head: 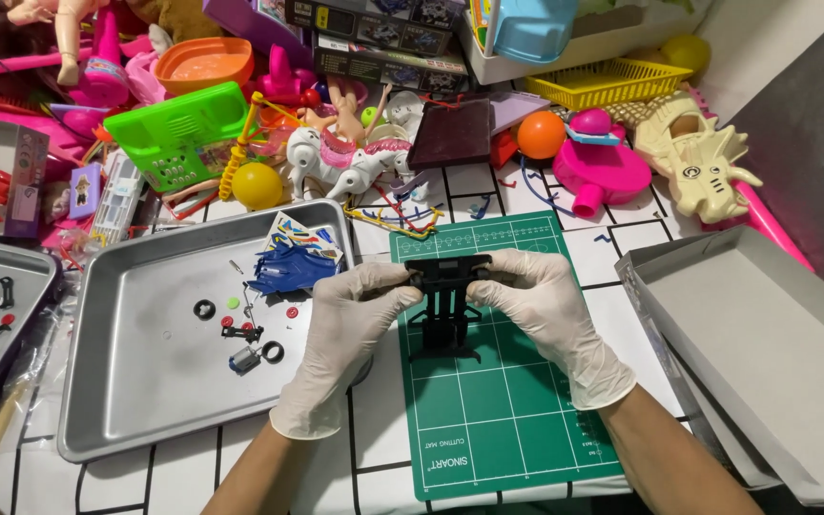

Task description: The person unboxes a toy car kit and begins assembling the chassis on a green cutting mat. They remove the parts from the packaging, place them on a metal tray, and then proceed to attach wheels and other components to the black frame using their gloved hands.

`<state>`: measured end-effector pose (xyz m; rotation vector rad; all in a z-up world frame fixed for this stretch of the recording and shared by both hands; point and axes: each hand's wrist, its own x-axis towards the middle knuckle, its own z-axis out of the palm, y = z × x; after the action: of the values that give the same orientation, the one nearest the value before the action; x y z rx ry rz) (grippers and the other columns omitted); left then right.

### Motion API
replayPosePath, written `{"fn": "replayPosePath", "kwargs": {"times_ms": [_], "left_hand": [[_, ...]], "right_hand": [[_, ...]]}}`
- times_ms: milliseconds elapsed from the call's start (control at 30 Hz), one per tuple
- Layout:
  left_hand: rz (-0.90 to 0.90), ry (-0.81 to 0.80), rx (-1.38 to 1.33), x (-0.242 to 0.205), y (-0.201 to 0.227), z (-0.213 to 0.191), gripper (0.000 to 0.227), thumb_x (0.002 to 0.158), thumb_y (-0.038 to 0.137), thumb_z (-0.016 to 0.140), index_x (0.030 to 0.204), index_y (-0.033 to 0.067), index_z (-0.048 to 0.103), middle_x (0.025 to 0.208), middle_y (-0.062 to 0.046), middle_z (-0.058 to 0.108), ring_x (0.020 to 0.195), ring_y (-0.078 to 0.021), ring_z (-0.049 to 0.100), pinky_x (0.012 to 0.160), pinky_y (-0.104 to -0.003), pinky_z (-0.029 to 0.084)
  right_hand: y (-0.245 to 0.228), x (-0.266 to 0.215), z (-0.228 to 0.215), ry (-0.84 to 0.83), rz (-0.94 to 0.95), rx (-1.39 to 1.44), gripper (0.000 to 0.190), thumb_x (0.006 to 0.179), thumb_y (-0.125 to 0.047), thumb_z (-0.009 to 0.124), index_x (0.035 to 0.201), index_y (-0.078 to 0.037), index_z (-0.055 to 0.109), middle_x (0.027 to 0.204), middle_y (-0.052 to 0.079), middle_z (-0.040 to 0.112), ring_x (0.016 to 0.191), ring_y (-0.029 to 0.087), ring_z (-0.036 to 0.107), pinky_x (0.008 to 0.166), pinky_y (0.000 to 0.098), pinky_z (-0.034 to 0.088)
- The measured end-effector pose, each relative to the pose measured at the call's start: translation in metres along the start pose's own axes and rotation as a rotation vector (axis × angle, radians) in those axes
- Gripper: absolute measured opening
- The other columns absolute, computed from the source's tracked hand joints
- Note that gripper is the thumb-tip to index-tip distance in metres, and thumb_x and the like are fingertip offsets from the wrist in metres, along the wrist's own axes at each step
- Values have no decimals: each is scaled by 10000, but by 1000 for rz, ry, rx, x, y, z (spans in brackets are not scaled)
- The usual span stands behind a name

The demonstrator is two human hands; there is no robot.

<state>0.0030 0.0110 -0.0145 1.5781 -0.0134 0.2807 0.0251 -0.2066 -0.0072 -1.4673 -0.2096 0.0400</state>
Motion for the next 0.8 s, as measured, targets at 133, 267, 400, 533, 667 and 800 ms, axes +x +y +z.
{"fn": "replayPosePath", "kwargs": {"times_ms": [133,267,400,533,667,800], "left_hand": [[-95,-1,-42,2,2,3,307,758,57,894,1049,35,801,916,-159,802,852,-148,717,793,-304,613],[-149,-27,-93,2,11,2,339,835,70,830,1168,47,775,1029,-158,796,929,-163,719,881,-319,599],[-159,-58,-114,5,22,0,363,838,33,797,1197,14,746,1066,-174,788,973,-192,726,929,-352,590],[-118,-85,-83,5,19,-2,410,780,3,845,1180,30,760,965,-128,802,877,-124,722,855,-307,615],[-83,-76,-42,7,8,-9,355,758,18,868,1104,22,786,929,-148,807,850,-126,724,801,-288,620],[-107,-116,-77,7,-1,-7,357,727,46,884,1068,11,786,910,-170,805,827,-140,720,775,-292,628]], "right_hand": [[-3,3,-2,-8,27,-6,280,801,31,839,1076,20,792,880,145,766,757,150,711,739,324,648],[-8,5,-4,-32,111,27,283,848,-1,803,1131,8,785,964,127,778,816,134,688,789,302,629],[-11,6,-8,-61,116,63,293,855,15,777,1147,32,768,958,184,778,790,186,716,789,334,645],[-2,9,-11,-89,144,107,283,839,34,773,1122,47,768,962,210,778,797,221,735,787,359,648],[11,9,-17,-139,164,149,318,725,3,849,1034,41,781,914,223,790,767,247,765,726,360,661],[25,11,-22,-199,37,179,315,669,-98,897,923,44,776,810,194,750,690,226,748,654,346,666]]}}
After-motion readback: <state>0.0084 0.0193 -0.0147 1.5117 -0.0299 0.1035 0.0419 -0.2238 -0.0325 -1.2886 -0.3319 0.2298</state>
